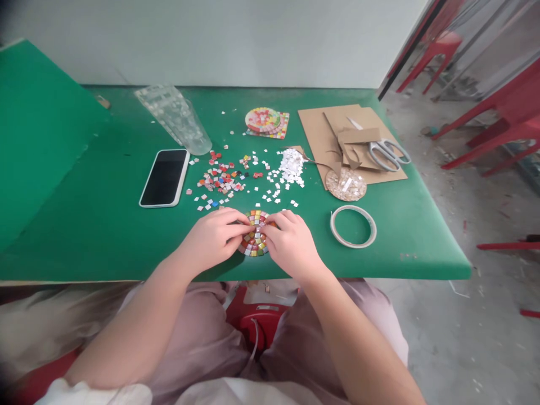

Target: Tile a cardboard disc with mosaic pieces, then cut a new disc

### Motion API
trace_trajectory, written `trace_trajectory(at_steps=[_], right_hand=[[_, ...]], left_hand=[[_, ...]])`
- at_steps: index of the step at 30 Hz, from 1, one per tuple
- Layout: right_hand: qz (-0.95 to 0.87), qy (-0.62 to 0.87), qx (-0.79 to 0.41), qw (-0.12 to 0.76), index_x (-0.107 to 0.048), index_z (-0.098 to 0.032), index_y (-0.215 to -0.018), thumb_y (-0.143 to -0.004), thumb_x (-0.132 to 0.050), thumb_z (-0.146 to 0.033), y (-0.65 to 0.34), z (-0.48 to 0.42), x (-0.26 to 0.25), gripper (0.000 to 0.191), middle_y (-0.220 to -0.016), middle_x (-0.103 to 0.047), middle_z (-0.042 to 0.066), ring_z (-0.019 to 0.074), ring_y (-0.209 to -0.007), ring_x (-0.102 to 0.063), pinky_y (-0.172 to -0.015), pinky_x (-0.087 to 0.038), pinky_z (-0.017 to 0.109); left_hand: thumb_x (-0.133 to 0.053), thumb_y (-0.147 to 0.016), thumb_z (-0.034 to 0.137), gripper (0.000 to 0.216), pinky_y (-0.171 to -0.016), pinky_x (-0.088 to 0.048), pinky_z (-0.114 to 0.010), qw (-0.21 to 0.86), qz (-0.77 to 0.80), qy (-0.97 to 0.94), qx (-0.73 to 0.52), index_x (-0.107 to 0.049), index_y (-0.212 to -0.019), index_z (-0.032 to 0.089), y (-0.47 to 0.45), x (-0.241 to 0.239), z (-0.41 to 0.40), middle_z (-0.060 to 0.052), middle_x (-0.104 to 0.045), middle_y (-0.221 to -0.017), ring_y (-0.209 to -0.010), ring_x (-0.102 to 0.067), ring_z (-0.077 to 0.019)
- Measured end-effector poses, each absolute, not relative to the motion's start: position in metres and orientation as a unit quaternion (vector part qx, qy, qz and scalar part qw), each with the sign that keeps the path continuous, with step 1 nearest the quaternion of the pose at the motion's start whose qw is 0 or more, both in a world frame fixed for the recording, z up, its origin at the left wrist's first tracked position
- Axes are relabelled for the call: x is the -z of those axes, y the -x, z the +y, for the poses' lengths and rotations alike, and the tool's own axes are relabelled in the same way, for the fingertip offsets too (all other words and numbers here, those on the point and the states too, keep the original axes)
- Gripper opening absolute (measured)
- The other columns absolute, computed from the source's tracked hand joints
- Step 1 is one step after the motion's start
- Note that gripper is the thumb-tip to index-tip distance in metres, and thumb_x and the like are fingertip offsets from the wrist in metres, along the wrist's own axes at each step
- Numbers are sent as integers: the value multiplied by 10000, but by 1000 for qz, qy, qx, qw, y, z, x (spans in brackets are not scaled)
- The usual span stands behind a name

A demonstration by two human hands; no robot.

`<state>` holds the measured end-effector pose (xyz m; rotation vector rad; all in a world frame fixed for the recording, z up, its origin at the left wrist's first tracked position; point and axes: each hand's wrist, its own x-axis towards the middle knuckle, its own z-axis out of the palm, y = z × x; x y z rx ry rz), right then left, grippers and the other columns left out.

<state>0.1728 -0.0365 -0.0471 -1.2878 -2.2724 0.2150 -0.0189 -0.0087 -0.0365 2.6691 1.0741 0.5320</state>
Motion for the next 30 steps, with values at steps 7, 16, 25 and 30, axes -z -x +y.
trace_trajectory(at_steps=[7,16,25,30], right_hand=[[-836,479,-79,257,-685,-178,-926,-846,-499,-163,-172,-36,48,203,-953,-641,82,208,-858,-537,-750,-464,360],[-870,457,18,182,-673,-173,-837,-881,-478,-165,-167,-30,42,200,-845,-657,58,195,-792,-539,-666,-405,324],[-906,404,18,127,-638,-155,-828,-858,-463,-76,-168,-21,37,194,-861,-641,92,219,-851,-530,-687,-394,341],[-923,366,25,116,-635,-152,-840,-867,-447,-72,-169,-16,36,206,-898,-646,93,224,-898,-528,-726,-406,346]], left_hand=[[-445,-801,80,269,-754,-489,-318,125,378,-896,-195,-681,-893,171,19,37,-10,-39,-653,-908,-860,-553,-170],[-444,-788,66,272,-743,-510,-321,107,382,-894,-207,-693,-854,153,17,39,-10,-41,-683,-906,-842,-592,-176],[-440,-800,75,287,-729,-516,-310,102,377,-902,-187,-701,-863,175,18,36,-10,-37,-683,-923,-844,-608,-174],[-443,-805,84,275,-703,-518,-311,87,378,-903,-183,-700,-855,169,18,37,-10,-40,-684,-922,-827,-610,-183]])
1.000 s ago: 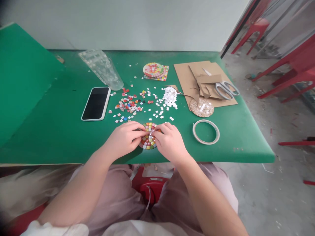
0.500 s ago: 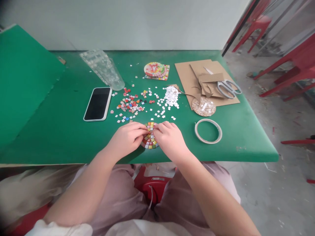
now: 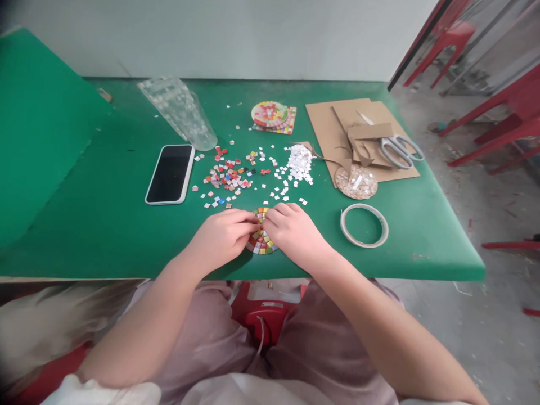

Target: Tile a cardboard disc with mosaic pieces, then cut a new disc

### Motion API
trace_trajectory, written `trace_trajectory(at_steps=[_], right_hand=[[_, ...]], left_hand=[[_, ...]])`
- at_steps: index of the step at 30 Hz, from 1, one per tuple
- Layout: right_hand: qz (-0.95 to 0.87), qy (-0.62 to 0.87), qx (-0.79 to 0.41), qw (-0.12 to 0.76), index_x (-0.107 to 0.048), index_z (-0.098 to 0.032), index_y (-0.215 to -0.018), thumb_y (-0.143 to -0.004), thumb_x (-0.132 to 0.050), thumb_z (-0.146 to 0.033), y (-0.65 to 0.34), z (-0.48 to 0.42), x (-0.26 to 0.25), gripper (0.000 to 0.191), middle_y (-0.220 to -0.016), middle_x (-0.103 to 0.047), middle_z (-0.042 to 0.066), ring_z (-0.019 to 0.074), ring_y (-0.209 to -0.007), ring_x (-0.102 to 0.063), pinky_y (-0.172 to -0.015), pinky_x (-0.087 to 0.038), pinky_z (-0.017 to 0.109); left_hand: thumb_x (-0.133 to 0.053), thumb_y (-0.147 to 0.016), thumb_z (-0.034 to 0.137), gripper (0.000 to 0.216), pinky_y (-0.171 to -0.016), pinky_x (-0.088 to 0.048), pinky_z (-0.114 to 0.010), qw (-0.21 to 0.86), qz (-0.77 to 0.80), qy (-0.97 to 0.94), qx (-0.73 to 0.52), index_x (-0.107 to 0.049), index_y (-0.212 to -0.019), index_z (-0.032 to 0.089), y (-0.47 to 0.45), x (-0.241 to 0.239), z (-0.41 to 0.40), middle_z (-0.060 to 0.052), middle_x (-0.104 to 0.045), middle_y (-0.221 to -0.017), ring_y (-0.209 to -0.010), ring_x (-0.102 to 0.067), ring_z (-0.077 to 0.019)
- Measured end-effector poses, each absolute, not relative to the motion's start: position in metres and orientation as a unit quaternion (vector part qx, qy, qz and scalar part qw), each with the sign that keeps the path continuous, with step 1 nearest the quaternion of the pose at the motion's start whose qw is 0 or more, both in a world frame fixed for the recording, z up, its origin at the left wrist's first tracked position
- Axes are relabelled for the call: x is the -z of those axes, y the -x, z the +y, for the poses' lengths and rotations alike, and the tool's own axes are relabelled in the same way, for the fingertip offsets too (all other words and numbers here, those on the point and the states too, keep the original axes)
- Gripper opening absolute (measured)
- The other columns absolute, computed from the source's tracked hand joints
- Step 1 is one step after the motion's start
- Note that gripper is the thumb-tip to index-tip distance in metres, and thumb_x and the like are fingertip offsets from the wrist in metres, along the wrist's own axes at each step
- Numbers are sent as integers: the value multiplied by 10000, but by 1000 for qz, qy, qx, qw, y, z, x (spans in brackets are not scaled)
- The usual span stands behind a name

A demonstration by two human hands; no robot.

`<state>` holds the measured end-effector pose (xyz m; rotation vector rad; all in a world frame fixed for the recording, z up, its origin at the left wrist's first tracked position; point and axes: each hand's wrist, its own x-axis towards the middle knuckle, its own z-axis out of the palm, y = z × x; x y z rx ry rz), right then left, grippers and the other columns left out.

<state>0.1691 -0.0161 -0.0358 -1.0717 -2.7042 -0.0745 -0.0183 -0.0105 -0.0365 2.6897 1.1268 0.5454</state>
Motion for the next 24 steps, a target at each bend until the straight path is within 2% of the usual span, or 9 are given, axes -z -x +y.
trace_trajectory(at_steps=[7,13,19,24], right_hand=[[-918,359,26,167,-654,-164,-891,-894,-433,-132,-175,-15,45,223,-955,-659,81,217,-913,-532,-750,-428,352],[-844,450,-44,289,-619,-205,-1096,-879,-448,-135,-186,-26,36,285,-1007,-641,74,199,-911,-528,-810,-461,355],[-847,464,3,258,-665,-183,-1019,-846,-474,-112,-172,-46,46,267,-1045,-652,84,233,-993,-520,-835,-453,392],[-848,465,50,249,-659,-162,-1026,-837,-486,-106,-164,-51,57,262,-1042,-657,79,222,-978,-524,-834,-441,377]], left_hand=[[-451,-799,86,270,-718,-536,-328,88,379,-903,-183,-702,-851,170,18,36,-11,-37,-692,-940,-843,-627,-194],[-436,-790,49,346,-912,-503,-314,146,400,-872,-241,-641,-1053,143,32,38,-15,-52,-659,-1099,-1032,-603,-155],[-436,-809,67,360,-990,-455,-363,101,385,-882,-253,-585,-1134,105,27,52,-36,-83,-591,-1214,-1169,-513,-184],[-450,-820,120,334,-999,-448,-344,82,398,-875,-262,-596,-1120,107,17,60,-43,-84,-599,-1202,-1137,-539,-192]])
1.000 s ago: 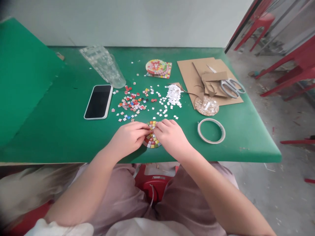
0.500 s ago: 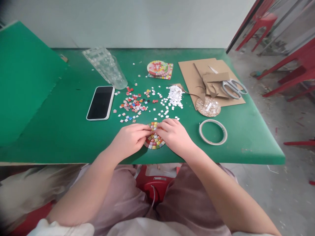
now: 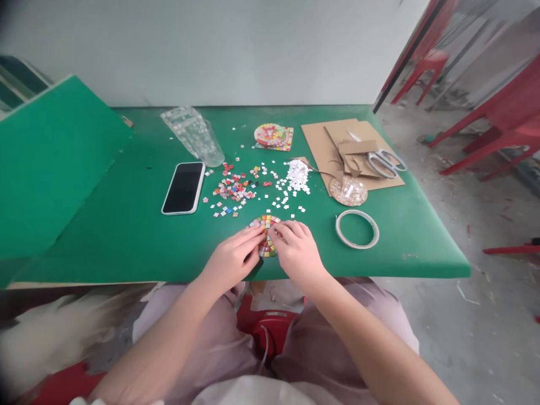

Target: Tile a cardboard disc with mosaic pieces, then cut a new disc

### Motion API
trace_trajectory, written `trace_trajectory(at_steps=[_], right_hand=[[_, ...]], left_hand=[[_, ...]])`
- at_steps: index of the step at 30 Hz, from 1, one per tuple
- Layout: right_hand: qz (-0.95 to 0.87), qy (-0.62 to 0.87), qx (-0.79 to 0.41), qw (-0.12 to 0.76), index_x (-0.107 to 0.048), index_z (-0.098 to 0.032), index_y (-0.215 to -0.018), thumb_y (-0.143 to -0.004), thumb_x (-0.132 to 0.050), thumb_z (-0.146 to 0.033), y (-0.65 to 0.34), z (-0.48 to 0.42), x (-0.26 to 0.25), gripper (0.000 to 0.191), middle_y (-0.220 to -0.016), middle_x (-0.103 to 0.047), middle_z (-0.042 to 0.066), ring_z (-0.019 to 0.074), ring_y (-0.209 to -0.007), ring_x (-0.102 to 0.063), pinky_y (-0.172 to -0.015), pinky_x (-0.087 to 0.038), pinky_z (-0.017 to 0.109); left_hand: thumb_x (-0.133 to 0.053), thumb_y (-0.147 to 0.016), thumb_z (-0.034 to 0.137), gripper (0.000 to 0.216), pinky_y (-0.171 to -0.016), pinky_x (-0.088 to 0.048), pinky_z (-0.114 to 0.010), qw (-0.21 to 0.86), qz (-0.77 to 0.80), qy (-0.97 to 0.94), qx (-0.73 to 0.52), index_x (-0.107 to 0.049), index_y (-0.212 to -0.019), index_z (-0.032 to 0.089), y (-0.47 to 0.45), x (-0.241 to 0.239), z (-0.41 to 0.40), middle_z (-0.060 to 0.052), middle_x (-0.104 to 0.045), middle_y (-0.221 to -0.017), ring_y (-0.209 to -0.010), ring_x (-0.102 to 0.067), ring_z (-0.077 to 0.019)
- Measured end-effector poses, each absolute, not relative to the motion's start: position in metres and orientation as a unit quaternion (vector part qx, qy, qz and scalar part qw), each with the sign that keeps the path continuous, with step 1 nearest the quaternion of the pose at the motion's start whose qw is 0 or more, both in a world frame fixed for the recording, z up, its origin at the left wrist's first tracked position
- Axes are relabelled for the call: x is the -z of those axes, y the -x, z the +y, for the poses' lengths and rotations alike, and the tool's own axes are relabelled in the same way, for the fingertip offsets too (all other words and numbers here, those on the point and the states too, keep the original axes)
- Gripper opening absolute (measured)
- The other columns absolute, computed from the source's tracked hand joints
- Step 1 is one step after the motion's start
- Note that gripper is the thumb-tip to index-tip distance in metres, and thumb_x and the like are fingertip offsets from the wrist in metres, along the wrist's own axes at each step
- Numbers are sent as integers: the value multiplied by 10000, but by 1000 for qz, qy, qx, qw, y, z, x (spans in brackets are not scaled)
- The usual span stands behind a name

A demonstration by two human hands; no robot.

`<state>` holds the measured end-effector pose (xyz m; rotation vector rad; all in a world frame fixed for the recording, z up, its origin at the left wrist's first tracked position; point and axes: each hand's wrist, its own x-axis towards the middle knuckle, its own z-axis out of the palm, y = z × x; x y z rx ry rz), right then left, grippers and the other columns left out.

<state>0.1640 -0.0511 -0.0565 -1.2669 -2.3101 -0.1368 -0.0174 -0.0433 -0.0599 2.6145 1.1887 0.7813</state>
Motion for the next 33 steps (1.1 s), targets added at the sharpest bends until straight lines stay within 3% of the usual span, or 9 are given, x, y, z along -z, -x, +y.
trace_trajectory(at_steps=[9,21,27,33], right_hand=[[-860,451,38,235,-651,-165,-1056,-826,-443,-65,-168,-47,63,326,-1074,-641,88,232,-1003,-504,-856,-418,385],[-873,430,-12,230,-666,-178,-1063,-769,-449,-27,-172,-42,63,395,-1055,-651,100,244,-985,-530,-865,-432,405],[-811,507,-60,285,-700,-227,-994,-753,-347,0,-178,-36,68,484,-1050,-662,42,176,-971,-576,-875,-474,330],[-742,587,-56,320,-612,-183,-1160,-869,-317,-160,-177,-32,60,415,-1164,-616,76,186,-1084,-549,-943,-448,339]], left_hand=[[-425,-807,113,310,-991,-446,-368,81,403,-874,-257,-615,-1052,108,12,59,-44,-100,-613,-1176,-1123,-546,-215],[-461,-804,181,342,-1037,-378,-366,118,406,-861,-283,-599,-1108,106,7,55,-51,-117,-608,-1180,-1133,-537,-223],[-366,-871,236,334,-905,-487,-314,173,519,-752,-368,-618,-1081,174,19,60,-43,-64,-655,-1107,-1033,-607,-177],[-379,-868,249,336,-918,-473,-318,196,585,-641,-456,-616,-1093,172,28,65,-33,-61,-653,-1113,-1046,-601,-179]])
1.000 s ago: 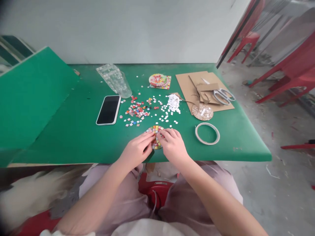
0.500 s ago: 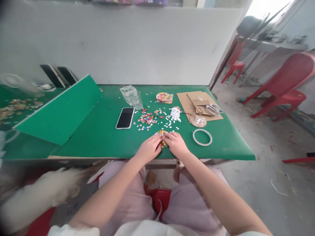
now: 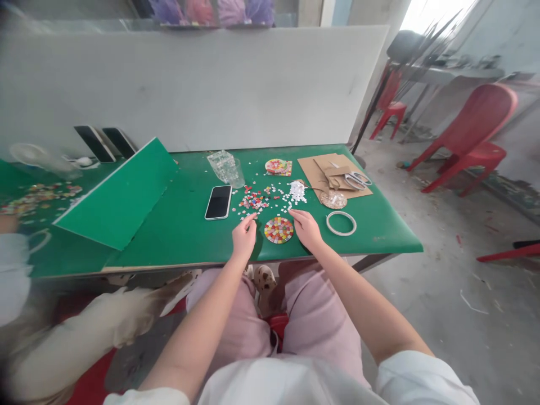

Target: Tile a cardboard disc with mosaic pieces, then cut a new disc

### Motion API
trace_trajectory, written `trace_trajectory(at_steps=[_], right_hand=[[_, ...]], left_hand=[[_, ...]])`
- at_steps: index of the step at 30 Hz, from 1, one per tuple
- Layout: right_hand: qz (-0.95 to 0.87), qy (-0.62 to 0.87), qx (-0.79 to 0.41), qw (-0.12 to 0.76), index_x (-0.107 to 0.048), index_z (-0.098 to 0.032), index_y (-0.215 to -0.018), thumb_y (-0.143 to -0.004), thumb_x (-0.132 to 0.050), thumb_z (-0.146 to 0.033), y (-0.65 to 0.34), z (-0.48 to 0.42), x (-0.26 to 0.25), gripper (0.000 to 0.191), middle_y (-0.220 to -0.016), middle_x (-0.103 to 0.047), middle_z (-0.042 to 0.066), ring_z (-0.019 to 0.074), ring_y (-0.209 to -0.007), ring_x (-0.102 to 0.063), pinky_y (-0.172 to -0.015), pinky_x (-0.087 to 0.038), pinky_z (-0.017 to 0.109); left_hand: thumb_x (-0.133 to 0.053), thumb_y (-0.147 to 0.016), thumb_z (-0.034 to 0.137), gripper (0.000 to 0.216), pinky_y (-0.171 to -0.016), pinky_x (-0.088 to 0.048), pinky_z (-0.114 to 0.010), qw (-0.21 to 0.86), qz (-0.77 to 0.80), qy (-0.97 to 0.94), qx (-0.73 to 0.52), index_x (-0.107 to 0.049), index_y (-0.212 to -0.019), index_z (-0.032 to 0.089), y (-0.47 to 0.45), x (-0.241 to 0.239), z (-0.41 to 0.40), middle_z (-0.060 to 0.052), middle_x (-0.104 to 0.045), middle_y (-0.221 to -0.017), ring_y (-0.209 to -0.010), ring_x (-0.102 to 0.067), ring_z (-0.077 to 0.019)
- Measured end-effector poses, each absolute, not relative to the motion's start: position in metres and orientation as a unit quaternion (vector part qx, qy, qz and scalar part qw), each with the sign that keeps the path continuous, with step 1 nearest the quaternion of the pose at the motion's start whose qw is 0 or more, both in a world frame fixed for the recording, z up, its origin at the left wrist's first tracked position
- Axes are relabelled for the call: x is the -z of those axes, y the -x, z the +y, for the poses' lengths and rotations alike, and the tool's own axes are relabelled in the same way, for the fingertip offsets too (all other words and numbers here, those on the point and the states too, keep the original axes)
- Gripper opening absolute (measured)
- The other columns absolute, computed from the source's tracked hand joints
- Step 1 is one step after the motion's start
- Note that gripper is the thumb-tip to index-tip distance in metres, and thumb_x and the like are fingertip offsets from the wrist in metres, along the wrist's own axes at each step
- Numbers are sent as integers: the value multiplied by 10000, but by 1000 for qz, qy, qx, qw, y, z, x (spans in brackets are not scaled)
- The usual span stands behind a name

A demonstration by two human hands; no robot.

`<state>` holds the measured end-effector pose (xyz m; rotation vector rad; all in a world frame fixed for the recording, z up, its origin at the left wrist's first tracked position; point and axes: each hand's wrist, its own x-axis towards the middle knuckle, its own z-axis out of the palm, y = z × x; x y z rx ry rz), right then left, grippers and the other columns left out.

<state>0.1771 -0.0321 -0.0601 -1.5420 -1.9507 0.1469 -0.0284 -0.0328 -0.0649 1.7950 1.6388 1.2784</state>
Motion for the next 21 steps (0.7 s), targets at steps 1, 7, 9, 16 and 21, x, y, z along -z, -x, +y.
trace_trajectory(at_steps=[1,7,9,16,21], right_hand=[[-742,589,-57,314,-600,-179,-1177,-891,-316,-208,-173,-28,56,405,-1180,-609,78,187,-1104,-539,-954,-439,336],[-792,557,-47,246,-428,-148,-1340,-923,-280,-454,-128,0,35,537,-1405,-398,93,245,-1340,-259,-1079,-246,428],[-812,539,-44,218,-371,-175,-1373,-898,-313,-522,-113,-1,40,591,-1441,-334,88,271,-1361,-192,-1086,-169,499],[-823,534,-60,185,-294,-283,-1399,-827,-358,-638,-101,-13,69,676,-1472,-260,98,328,-1358,-165,-1031,-56,636],[-804,529,-106,252,-388,-302,-1352,-788,-446,-634,-104,-4,63,658,-1444,-328,76,334,-1338,-229,-1037,-91,630]], left_hand=[[-389,-865,252,331,-925,-467,-315,199,587,-630,-467,-619,-1091,177,28,65,-32,-57,-652,-1115,-1054,-596,-178],[-349,-885,265,365,-979,-420,-304,187,597,-578,-524,-579,-1153,173,29,65,-34,-67,-612,-1185,-1125,-548,-163],[-319,-900,289,389,-996,-405,-310,178,597,-570,-536,-544,-1195,172,31,65,-35,-73,-583,-1227,-1164,-517,-163],[-272,-920,333,440,-1094,-276,-381,148,584,-595,-532,-418,-1314,203,33,63,-36,-56,-397,-1404,-1346,-253,-167],[-203,-932,327,462,-1087,-281,-411,125,608,-594,-511,-318,-1366,216,35,66,-39,-80,-358,-1427,-1353,-229,-172]])
